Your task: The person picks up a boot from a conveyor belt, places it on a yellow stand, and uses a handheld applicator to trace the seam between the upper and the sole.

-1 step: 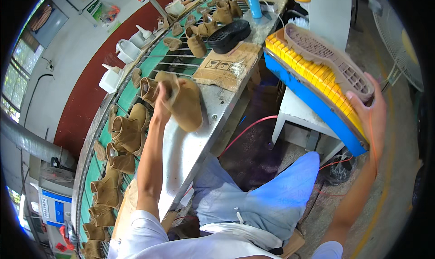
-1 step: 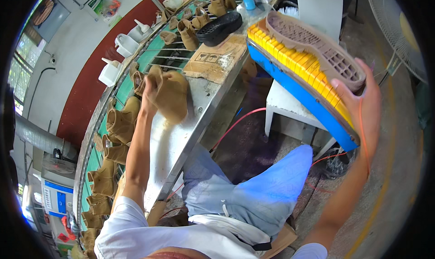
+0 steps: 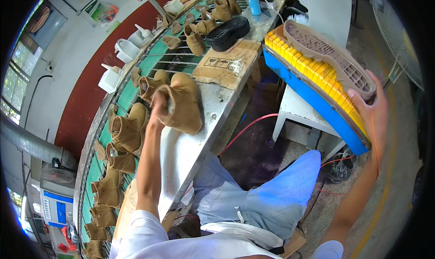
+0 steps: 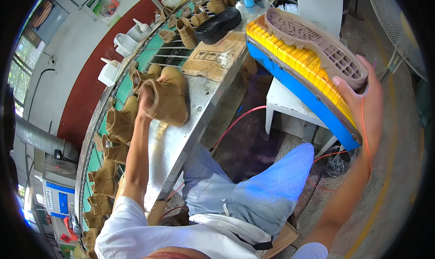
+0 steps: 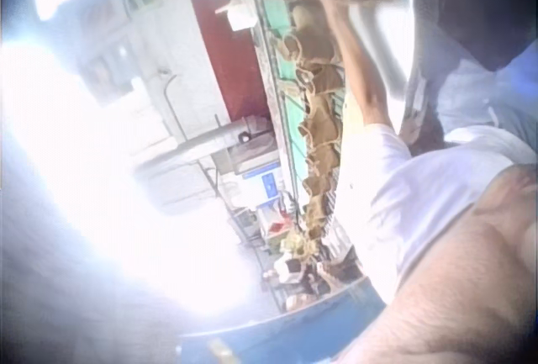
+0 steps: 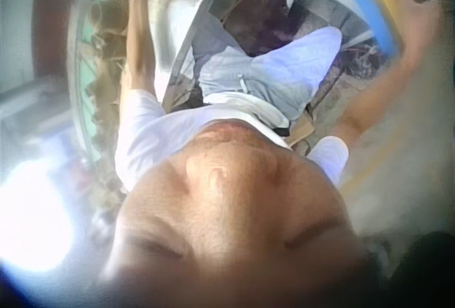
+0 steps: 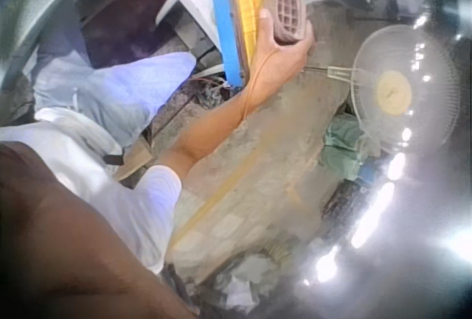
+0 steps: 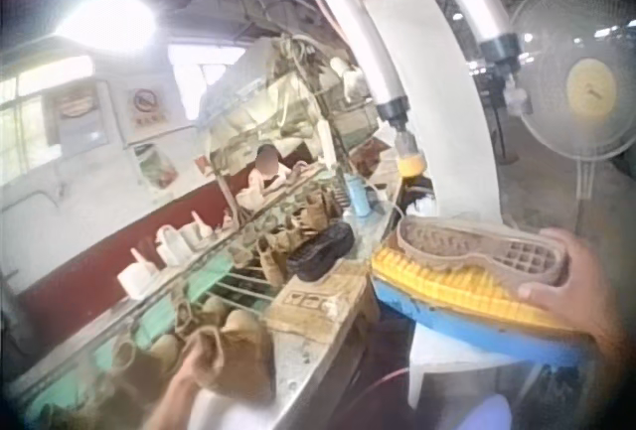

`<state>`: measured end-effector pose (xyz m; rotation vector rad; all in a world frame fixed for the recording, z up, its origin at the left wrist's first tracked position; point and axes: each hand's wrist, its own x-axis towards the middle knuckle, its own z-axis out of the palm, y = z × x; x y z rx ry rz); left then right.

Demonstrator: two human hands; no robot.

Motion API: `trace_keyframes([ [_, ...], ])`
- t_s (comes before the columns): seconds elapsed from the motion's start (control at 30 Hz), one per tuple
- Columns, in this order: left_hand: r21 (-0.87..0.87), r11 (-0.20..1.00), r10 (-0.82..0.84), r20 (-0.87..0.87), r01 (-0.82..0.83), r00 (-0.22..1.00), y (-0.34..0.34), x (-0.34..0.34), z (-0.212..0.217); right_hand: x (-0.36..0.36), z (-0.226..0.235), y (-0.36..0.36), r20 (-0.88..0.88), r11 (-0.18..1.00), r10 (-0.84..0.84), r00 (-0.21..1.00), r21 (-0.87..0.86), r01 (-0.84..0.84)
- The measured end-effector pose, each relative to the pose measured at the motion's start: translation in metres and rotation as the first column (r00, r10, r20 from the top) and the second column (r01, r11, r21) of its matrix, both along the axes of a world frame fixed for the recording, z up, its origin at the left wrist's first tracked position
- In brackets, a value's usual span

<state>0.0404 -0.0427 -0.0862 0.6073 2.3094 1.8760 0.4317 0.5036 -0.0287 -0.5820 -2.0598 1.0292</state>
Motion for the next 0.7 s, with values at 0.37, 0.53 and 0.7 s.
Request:
trace_keyframes([
  [0.37,0.106,0.936,0.351,-0.264,-0.335,0.898,0.114,0.119,-0.037,0.017,0.0,0.024,0.128,0.973,-0.15,0.98,0.195,0.124],
  [0.53,0.143,0.781,0.574,-0.549,-0.608,0.608,0.14,-0.022,-0.037,0.011,0.007,0.026,0.182,0.935,-0.137,0.974,0.348,0.067],
  [0.7,0.304,0.736,0.677,-0.328,-0.605,0.659,0.205,-0.125,-0.068,0.03,-0.002,0.057,0.288,0.921,-0.258,0.922,0.362,0.145],
])
